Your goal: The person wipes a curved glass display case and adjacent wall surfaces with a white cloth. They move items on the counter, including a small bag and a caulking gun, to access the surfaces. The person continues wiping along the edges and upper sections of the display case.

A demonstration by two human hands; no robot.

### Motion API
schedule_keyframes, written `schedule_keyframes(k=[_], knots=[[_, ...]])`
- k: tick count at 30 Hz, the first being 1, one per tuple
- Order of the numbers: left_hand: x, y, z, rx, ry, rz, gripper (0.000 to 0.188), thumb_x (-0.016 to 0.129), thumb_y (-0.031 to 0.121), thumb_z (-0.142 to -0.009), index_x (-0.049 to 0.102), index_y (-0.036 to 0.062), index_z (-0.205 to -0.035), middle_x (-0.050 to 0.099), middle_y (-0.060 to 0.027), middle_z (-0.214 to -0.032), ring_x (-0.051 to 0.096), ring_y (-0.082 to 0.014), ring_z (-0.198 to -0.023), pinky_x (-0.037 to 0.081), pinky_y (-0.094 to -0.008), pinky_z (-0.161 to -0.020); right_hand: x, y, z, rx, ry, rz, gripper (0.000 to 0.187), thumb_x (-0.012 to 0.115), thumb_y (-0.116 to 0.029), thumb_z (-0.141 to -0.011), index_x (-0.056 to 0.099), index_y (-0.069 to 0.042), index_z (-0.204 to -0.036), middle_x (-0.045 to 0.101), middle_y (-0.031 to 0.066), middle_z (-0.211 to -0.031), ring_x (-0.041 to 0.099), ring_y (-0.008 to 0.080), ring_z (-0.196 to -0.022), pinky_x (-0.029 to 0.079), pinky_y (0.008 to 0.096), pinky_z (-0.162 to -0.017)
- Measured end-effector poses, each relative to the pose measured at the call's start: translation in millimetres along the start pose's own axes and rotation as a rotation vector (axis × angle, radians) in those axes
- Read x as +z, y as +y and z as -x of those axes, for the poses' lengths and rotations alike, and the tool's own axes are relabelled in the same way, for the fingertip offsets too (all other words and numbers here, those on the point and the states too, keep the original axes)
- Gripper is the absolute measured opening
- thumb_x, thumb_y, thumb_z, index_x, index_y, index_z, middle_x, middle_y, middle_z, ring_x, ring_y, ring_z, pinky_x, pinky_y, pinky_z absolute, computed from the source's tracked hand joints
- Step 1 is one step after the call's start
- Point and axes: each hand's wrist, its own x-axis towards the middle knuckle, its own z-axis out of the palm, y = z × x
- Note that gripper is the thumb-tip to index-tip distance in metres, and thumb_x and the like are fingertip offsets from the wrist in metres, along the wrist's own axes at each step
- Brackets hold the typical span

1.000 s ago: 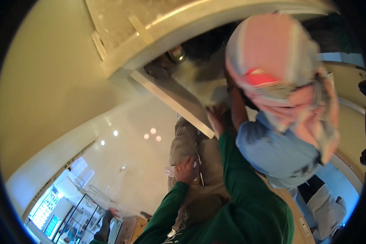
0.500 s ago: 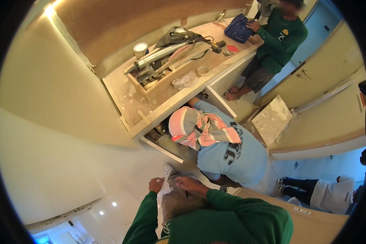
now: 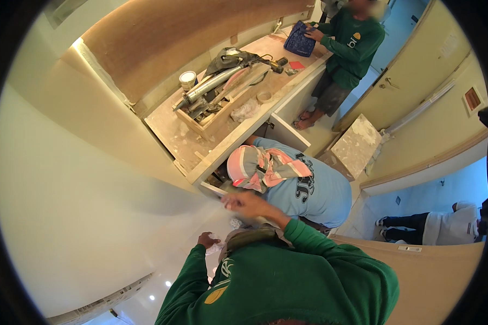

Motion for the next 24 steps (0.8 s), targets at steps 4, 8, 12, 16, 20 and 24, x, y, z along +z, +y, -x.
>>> schedule_keyframes(k=[4, 8, 12, 16, 20, 24], knots=[[-9, -3, -3, -0.011, 0.005, -0.008, 0.089, 0.095, 0.057, -0.073, 0.072, 0.0022, -0.138, 0.074, -0.0227, -0.138, 0.07, -0.0378, -0.129, 0.056, -0.0458, -0.113, -110, -31, -48, -0.157, 0.41, 0.076, 0.03, 0.076, -0.034, -0.101, 0.075, -0.006, -0.109, 0.076, 0.0067, -0.098, 0.07, 0.0167, -0.087, 0.056, 0.0357, -0.077], [-15, -4, -1, -0.015, 0.003, 0.093, 0.082, 0.094, 0.053, -0.075, 0.072, 0.0049, -0.138, 0.073, -0.0212, -0.139, 0.069, -0.0387, -0.131, 0.056, -0.0463, -0.113, -256, -40, -117, -0.101, 0.776, 0.055, 0.05, 0.076, -0.027, -0.104, 0.063, -0.007, -0.148, 0.074, 0.0031, -0.105, 0.069, 0.0143, -0.096, 0.054, 0.0317, -0.087], [-5, -19, 14, -0.013, 0.026, 0.072, 0.075, 0.092, 0.049, -0.077, 0.074, 0.0061, -0.135, 0.074, -0.0195, -0.138, 0.07, -0.0394, -0.129, 0.057, -0.0473, -0.111, -363, -48, -153, 0.273, 1.012, 0.301, 0.068, 0.085, -0.032, -0.09, 0.062, 0.001, -0.146, 0.077, 0.02, -0.122, 0.076, 0.0283, -0.108, 0.058, 0.039, -0.092], [10, -51, 32, -0.098, -0.074, 0.143, 0.074, 0.09, 0.047, -0.075, 0.075, 0.0015, -0.131, 0.074, -0.0214, -0.137, 0.071, -0.039, -0.128, 0.057, -0.0476, -0.11, -413, -68, -178, 0.407, 1.056, 0.213, 0.068, 0.083, -0.03, -0.089, 0.063, 0.007, -0.142, 0.075, 0.0243, -0.128, 0.075, 0.0319, -0.109, 0.058, 0.0428, -0.09], [30, -75, 52, -0.227, -0.164, 0.073, 0.07, 0.087, 0.054, -0.075, 0.079, 0.0021, -0.121, 0.079, -0.0208, -0.126, 0.075, -0.0371, -0.12, 0.059, -0.0458, -0.107, -438, -97, -205, 0.441, 1.019, 0.138, 0.066, 0.083, -0.03, -0.092, 0.063, 0.01, -0.141, 0.073, 0.0254, -0.127, 0.073, 0.0313, -0.11, 0.059, 0.0437, -0.086], [40, -77, 53, -0.219, -0.17, 0.137, 0.061, 0.086, 0.053, -0.078, 0.08, 0.005, -0.115, 0.078, -0.0189, -0.127, 0.076, -0.0333, -0.117, 0.059, -0.0463, -0.104, -449, -103, -247, 0.414, 1.193, -0.01, 0.061, 0.083, -0.028, -0.084, 0.071, 0.007, -0.133, 0.069, 0.0247, -0.143, 0.069, 0.0358, -0.129, 0.056, 0.0454, -0.105]])
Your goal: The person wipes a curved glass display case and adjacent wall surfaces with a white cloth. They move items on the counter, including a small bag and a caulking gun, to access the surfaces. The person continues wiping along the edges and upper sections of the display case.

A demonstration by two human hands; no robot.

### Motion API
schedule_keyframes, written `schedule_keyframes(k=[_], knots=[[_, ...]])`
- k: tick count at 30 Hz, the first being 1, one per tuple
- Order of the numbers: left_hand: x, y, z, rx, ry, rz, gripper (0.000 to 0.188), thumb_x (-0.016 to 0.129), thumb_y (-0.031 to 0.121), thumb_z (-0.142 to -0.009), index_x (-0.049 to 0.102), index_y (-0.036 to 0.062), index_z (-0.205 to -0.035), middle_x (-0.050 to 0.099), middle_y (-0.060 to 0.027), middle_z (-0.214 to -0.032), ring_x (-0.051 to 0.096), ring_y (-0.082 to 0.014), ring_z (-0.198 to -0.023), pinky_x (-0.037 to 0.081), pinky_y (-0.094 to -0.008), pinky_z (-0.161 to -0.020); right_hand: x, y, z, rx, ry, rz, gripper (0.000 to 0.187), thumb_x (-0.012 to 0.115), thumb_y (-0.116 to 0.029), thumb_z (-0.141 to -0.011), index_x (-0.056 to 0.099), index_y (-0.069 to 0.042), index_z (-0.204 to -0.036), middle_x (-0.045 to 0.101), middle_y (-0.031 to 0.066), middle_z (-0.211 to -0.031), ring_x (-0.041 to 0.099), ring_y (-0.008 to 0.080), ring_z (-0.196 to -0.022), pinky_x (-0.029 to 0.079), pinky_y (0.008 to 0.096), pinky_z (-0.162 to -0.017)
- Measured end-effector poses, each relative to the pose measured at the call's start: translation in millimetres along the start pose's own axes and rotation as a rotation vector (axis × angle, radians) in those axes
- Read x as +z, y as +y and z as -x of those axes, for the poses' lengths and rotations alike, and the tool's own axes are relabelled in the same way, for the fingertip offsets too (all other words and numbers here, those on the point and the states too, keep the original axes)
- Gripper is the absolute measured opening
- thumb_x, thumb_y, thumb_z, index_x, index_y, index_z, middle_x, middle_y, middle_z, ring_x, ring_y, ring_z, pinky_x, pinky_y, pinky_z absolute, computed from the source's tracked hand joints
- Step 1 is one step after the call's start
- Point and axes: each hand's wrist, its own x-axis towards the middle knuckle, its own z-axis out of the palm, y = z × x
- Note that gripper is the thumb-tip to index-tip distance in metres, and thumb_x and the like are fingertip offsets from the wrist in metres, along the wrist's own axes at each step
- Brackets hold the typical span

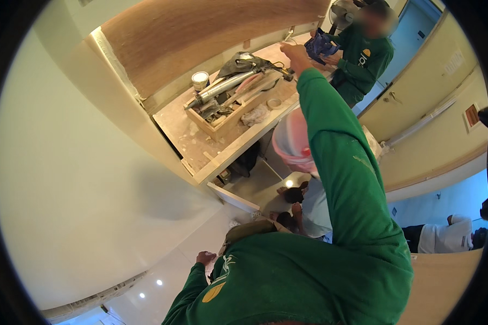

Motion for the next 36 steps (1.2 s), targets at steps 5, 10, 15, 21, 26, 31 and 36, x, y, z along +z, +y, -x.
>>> schedule_keyframes(k=[5, 10, 15, 21, 26, 31, 36], knots=[[0, 26, -19, 0.384, 0.033, -0.4, 0.065, 0.087, 0.055, -0.079, 0.079, 0.0033, -0.118, 0.077, -0.0207, -0.13, 0.074, -0.0341, -0.121, 0.057, -0.0472, -0.107, 47, 6, -21, 0.174, -0.159, 0.116, 0.089, 0.082, -0.025, -0.084, 0.042, 0.003, -0.158, 0.057, 0.0205, -0.157, 0.058, 0.0355, -0.145, 0.049, 0.0441, -0.119], [-7, 37, -18, 0.061, 0.247, 0.323, 0.075, 0.084, 0.055, -0.083, 0.076, -0.0051, -0.127, 0.076, -0.0282, -0.13, 0.072, -0.0433, -0.125, 0.056, -0.0475, -0.11, 38, 46, 21, 0.252, 0.243, 0.064, 0.1, 0.086, -0.028, -0.085, 0.028, 0.001, -0.162, 0.044, 0.0235, -0.163, 0.049, 0.0393, -0.15, 0.042, 0.0517, -0.125], [-10, 35, 8, 0.075, 0.323, 0.301, 0.065, 0.082, 0.054, -0.085, 0.081, -0.0024, -0.118, 0.081, -0.0257, -0.114, 0.077, -0.0416, -0.113, 0.059, -0.0488, -0.101, -39, 80, 49, 0.207, 0.621, 0.2, 0.118, 0.097, -0.028, -0.077, 0.022, -0.005, -0.165, 0.05, 0.025, -0.152, 0.049, 0.042, -0.148, 0.042, 0.0551, -0.12], [-8, 48, 49, -0.059, 0.373, 0.427, 0.058, 0.079, 0.054, -0.087, 0.083, -0.0002, -0.107, 0.08, -0.0274, -0.102, 0.079, -0.0422, -0.103, 0.06, -0.049, -0.094, -144, 94, 13, -0.548, 0.786, 0.891, 0.123, 0.102, -0.035, -0.067, 0.034, -0.015, -0.167, 0.045, 0.019, -0.166, 0.044, 0.0413, -0.153, 0.036, 0.0565, -0.125], [-28, 93, 50, 0.136, 0.33, 0.048, 0.054, 0.078, 0.053, -0.093, 0.08, -0.0015, -0.098, 0.079, -0.024, -0.091, 0.079, -0.0408, -0.091, 0.059, -0.0502, -0.081, -206, 56, -50, -0.22, 0.145, 1.276, 0.103, 0.103, -0.047, -0.064, 0.06, -0.016, -0.153, 0.066, 0.0156, -0.151, 0.06, 0.0387, -0.143, 0.044, 0.0537, -0.12], [-68, 179, 51, 0.194, 0.424, 0.216, 0.053, 0.076, 0.051, -0.096, 0.08, -0.0014, -0.104, 0.078, -0.0283, -0.098, 0.077, -0.0452, -0.097, 0.059, -0.0506, -0.084, -198, 40, -49, -0.14, -0.122, 1.285, 0.082, 0.095, -0.052, -0.073, 0.072, -0.014, -0.142, 0.075, 0.0155, -0.139, 0.07, 0.0375, -0.131, 0.056, 0.0501, -0.108], [-117, 277, 97, 0.326, 0.399, 0.359, 0.046, 0.074, 0.045, -0.1, 0.078, -0.0001, -0.099, 0.078, -0.0229, -0.092, 0.076, -0.0414, -0.09, 0.058, -0.0459, -0.082, -183, 37, 18, -0.412, -0.021, 1.244, 0.061, 0.09, -0.046, -0.078, 0.079, -0.018, -0.131, 0.081, 0.0145, -0.119, 0.076, 0.0386, -0.115, 0.059, 0.0513, -0.097]])
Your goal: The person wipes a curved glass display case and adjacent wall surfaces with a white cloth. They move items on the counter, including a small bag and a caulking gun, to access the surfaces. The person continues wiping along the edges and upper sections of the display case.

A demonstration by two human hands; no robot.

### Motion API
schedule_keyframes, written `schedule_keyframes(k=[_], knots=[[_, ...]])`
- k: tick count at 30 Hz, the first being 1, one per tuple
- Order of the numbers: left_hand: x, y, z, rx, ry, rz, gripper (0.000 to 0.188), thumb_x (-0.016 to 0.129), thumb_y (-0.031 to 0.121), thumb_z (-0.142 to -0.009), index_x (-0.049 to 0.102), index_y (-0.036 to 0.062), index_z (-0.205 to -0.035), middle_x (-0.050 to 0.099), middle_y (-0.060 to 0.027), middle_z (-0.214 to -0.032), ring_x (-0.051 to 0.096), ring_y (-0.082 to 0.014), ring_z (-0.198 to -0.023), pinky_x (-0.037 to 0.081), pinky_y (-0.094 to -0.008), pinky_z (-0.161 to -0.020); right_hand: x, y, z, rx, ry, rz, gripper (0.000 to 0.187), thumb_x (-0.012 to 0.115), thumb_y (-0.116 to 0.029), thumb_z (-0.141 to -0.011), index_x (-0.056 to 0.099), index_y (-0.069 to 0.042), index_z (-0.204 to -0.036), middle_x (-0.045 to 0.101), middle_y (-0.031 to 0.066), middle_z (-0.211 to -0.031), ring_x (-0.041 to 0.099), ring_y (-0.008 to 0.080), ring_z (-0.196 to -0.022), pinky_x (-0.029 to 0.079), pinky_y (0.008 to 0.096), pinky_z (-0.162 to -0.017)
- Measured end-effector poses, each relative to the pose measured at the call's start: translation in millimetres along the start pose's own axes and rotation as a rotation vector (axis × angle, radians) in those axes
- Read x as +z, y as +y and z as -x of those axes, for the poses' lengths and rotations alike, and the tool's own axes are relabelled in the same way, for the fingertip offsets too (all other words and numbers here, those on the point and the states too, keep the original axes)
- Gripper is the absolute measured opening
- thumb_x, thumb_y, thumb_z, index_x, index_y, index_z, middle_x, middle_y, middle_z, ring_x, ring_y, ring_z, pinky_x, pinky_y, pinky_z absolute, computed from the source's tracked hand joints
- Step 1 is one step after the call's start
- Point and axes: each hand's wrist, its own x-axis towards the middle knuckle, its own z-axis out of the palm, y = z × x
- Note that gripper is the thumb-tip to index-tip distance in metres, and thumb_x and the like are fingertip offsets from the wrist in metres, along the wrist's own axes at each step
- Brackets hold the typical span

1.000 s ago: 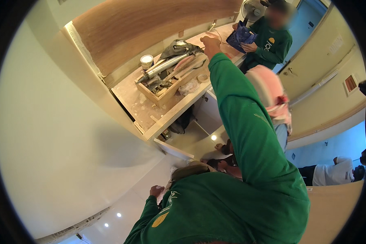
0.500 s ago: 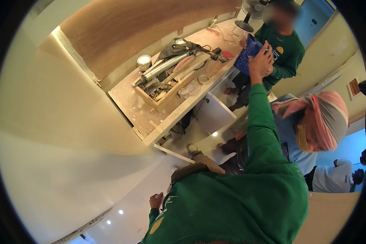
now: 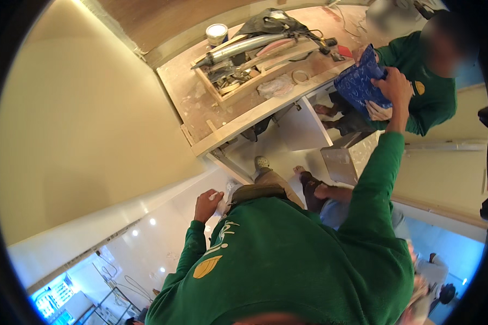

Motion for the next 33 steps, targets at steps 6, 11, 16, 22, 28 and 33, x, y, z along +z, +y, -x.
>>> schedule_keyframes(k=[6, 11, 16, 22, 28, 33], knots=[[-3, 132, -30, 0.307, -0.037, 0.161, 0.04, 0.073, 0.037, -0.104, 0.078, -0.0022, -0.107, 0.079, -0.0165, -0.093, 0.074, -0.0238, -0.089, 0.056, -0.0375, -0.085, -25, -45, 58, -0.249, -0.007, -0.162, 0.054, 0.091, -0.042, -0.08, 0.081, -0.02, -0.127, 0.081, 0.0156, -0.111, 0.078, 0.039, -0.1, 0.061, 0.0488, -0.084], [26, 210, -73, 0.378, -0.15, 0.43, 0.05, 0.073, 0.047, -0.105, 0.076, 0.002, -0.126, 0.077, -0.0128, -0.113, 0.07, -0.0206, -0.108, 0.053, -0.0365, -0.096, -29, -100, 95, -0.487, -0.042, -0.33, 0.048, 0.093, -0.04, -0.079, 0.082, -0.019, -0.121, 0.082, 0.0123, -0.106, 0.078, 0.0383, -0.097, 0.06, 0.0479, -0.082], [60, 210, -87, -0.064, -0.07, 0.913, 0.055, 0.072, 0.057, -0.105, 0.07, 0.0062, -0.126, 0.068, -0.0034, -0.117, 0.063, -0.0174, -0.115, 0.051, -0.0364, -0.101, -14, -180, 135, -0.692, -0.117, -0.499, 0.042, 0.092, -0.039, -0.079, 0.083, -0.019, -0.115, 0.081, 0.011, -0.095, 0.077, 0.0369, -0.089, 0.058, 0.0486, -0.077], [13, 150, -116, -0.072, 0.329, 1.002, 0.062, 0.074, 0.06, -0.102, 0.062, 0.0064, -0.13, 0.062, -0.0044, -0.12, 0.055, -0.0149, -0.111, 0.045, -0.0316, -0.101, 22, -291, 175, -0.859, 0.041, -0.734, 0.036, 0.088, -0.034, -0.083, 0.082, -0.023, -0.116, 0.078, 0.0128, -0.081, 0.076, 0.0371, -0.077, 0.058, 0.0503, -0.071], [-43, 139, -128, 0.115, 0.362, 1.121, 0.047, 0.06, 0.024, -0.113, 0.052, 0.0045, -0.155, 0.064, -0.0098, -0.144, 0.062, -0.0211, -0.132, 0.053, -0.0365, -0.11, 36, -371, 196, -0.848, -0.089, -0.738, 0.029, 0.075, -0.025, -0.086, 0.08, -0.019, -0.114, 0.078, 0.0136, -0.081, 0.078, 0.0351, -0.08, 0.057, 0.0497, -0.071], [-54, 165, -105, 0.106, 0.481, 0.932, 0.054, 0.064, 0.016, -0.109, 0.049, 0.0019, -0.159, 0.062, -0.0104, -0.147, 0.061, -0.0223, -0.135, 0.05, -0.0375, -0.113, 38, -390, 182, -0.904, -0.182, -0.742, 0.024, 0.071, -0.034, -0.096, 0.078, -0.016, -0.108, 0.078, 0.0155, -0.081, 0.078, 0.0374, -0.08, 0.056, 0.0506, -0.075]])
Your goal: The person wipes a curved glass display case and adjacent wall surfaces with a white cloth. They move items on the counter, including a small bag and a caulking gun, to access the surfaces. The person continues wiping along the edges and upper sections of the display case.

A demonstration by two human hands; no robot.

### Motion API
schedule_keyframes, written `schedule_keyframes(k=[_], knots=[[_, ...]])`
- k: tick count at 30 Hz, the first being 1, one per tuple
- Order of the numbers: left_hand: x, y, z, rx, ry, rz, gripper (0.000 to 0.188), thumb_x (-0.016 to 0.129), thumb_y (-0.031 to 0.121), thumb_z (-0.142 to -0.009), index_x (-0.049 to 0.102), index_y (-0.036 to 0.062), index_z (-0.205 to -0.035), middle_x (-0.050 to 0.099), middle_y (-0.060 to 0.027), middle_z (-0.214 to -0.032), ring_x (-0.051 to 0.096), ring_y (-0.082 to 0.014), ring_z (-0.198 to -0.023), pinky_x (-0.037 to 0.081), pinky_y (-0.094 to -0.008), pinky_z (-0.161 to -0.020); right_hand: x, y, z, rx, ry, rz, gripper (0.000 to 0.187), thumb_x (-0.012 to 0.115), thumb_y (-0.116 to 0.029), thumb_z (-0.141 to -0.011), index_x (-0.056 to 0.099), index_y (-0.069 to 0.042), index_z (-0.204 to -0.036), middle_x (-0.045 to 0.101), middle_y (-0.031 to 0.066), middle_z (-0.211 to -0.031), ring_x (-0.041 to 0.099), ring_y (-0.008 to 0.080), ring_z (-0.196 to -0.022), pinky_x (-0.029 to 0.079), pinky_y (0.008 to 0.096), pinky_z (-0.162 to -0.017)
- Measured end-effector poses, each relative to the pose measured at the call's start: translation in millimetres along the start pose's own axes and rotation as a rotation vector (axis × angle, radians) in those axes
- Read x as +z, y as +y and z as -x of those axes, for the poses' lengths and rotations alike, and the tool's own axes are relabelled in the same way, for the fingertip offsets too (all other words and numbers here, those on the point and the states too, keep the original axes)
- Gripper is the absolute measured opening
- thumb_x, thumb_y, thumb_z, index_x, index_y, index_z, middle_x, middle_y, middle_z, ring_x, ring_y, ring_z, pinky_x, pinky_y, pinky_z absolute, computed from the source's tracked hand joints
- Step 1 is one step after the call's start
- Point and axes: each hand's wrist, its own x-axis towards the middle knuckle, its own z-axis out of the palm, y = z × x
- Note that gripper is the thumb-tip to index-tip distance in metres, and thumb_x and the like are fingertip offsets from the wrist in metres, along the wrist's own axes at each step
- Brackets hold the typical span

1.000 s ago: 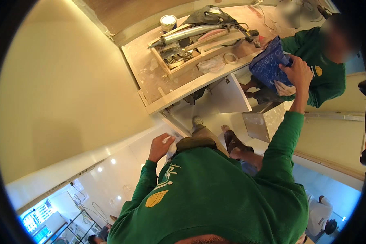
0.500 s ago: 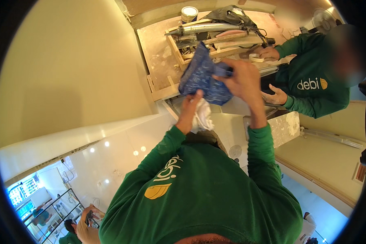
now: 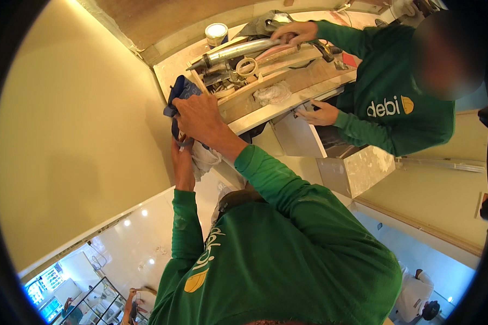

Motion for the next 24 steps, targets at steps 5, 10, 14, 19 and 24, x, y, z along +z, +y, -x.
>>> schedule_keyframes(k=[5, 10, 14, 19, 24], knots=[[18, 25, 5, 0.275, 0.092, -0.269, 0.057, 0.072, 0.01, -0.104, 0.052, -0.0006, -0.156, 0.064, -0.0117, -0.146, 0.064, -0.0219, -0.128, 0.051, -0.0375, -0.11, -13, 33, -2, -0.01, -0.291, -0.475, 0.046, 0.059, -0.051, -0.108, 0.081, -0.011, -0.11, 0.082, 0.0149, -0.098, 0.078, 0.0406, -0.094, 0.056, 0.053, -0.09], [15, 38, -19, 0.39, 0.298, -0.495, 0.035, 0.074, 0.01, -0.102, 0.07, -0.0049, -0.134, 0.076, -0.0121, -0.122, 0.07, -0.0215, -0.108, 0.053, -0.0355, -0.1, -14, 91, 7, -0.041, -0.148, -0.935, 0.042, 0.057, -0.039, -0.112, 0.073, -0.005, -0.132, 0.079, 0.0142, -0.119, 0.076, 0.027, -0.112, 0.056, 0.0431, -0.099], [17, 37, -21, 0.204, 0.508, -0.448, 0.026, 0.072, 0.011, -0.102, 0.077, -0.0065, -0.12, 0.078, -0.0097, -0.106, 0.069, -0.0201, -0.1, 0.051, -0.0334, -0.094, -63, 213, -26, 0.136, 0.375, -1.165, 0.028, 0.062, -0.012, -0.104, 0.074, -0.004, -0.129, 0.081, 0.0056, -0.106, 0.075, 0.0144, -0.09, 0.059, 0.0277, -0.077], [17, 33, -15, 0.297, 0.522, -0.379, 0.031, 0.069, 0.014, -0.104, 0.075, -0.0081, -0.125, 0.077, -0.0101, -0.112, 0.068, -0.0205, -0.103, 0.052, -0.0349, -0.096, -142, 432, -81, 0.591, 1.216, -0.845, 0.022, 0.063, -0.004, -0.1, 0.069, -0.004, -0.121, 0.079, 0.0144, -0.104, 0.073, 0.0201, -0.076, 0.058, 0.0328, -0.063], [16, 30, -15, 0.304, 0.584, -0.335, 0.033, 0.067, 0.015, -0.105, 0.073, -0.0075, -0.129, 0.076, -0.0109, -0.12, 0.067, -0.0207, -0.107, 0.051, -0.0353, -0.099, -137, 615, -42, 0.898, 0.882, -0.004, 0.033, 0.071, -0.013, -0.092, 0.069, -0.01, -0.125, 0.076, 0.0223, -0.108, 0.075, 0.0429, -0.101, 0.059, 0.0524, -0.087]])
